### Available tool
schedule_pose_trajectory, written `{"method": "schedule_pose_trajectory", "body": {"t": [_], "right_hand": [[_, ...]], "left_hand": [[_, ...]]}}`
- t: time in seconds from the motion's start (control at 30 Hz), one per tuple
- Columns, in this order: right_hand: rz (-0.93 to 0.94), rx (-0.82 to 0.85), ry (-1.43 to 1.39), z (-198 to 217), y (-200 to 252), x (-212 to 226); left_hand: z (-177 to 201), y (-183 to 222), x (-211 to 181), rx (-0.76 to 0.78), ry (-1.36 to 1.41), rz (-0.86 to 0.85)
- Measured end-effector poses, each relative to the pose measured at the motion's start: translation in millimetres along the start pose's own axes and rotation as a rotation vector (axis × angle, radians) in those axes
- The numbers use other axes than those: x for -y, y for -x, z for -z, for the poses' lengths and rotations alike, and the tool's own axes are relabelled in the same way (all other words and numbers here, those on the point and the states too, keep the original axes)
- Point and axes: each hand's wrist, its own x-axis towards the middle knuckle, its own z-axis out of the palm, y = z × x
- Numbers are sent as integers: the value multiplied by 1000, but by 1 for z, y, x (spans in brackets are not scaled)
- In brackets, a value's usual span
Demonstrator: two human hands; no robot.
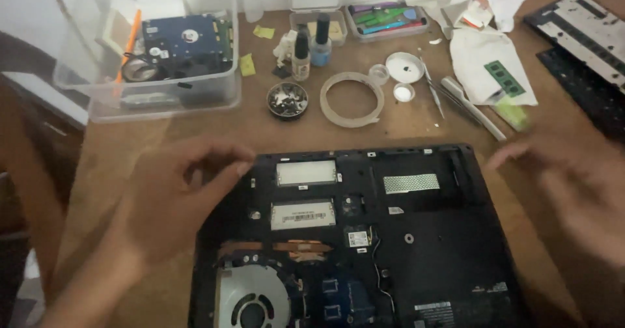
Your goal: Installing a RAM module into a laptop motherboard and reattaching the bottom cover.
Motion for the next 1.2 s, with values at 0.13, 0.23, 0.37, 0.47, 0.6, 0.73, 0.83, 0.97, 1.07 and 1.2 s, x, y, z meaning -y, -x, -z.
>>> {"method": "schedule_pose_trajectory", "body": {"t": [0.13, 0.23, 0.37, 0.47, 0.6, 0.73, 0.83, 0.97, 1.07, 1.2], "right_hand": [[128, 255, 218, -8, 20, 18], [27, 302, 246, -21, 33, 20], [166, 226, 0, -32, 32, 31], [203, 275, 20, -33, 30, 26], [365, 266, 79, -32, 7, 6], [306, 175, 233, -34, -48, -9], [285, 149, 254, -45, -86, -18], [196, 169, 191, -60, -100, -21], [170, 158, 182, -62, -97, -14], [148, 163, 150, -65, -97, -20]], "left_hand": [[0, 4, -8, 35, -38, 8], [-4, 5, -11, 49, -36, -77], [-7, 8, -14, 62, -39, -124], [-11, 9, -12, 38, 36, -210], [-24, -3, -16, 29, 45, -294], [-58, -41, -40, 110, 34, -510], [-93, -77, -59, 146, -113, -576], [-140, -118, -66, 7, -275, -745], [-154, -128, -64, -123, -473, -843], [-159, -127, -60, -73, -422, -823]]}}
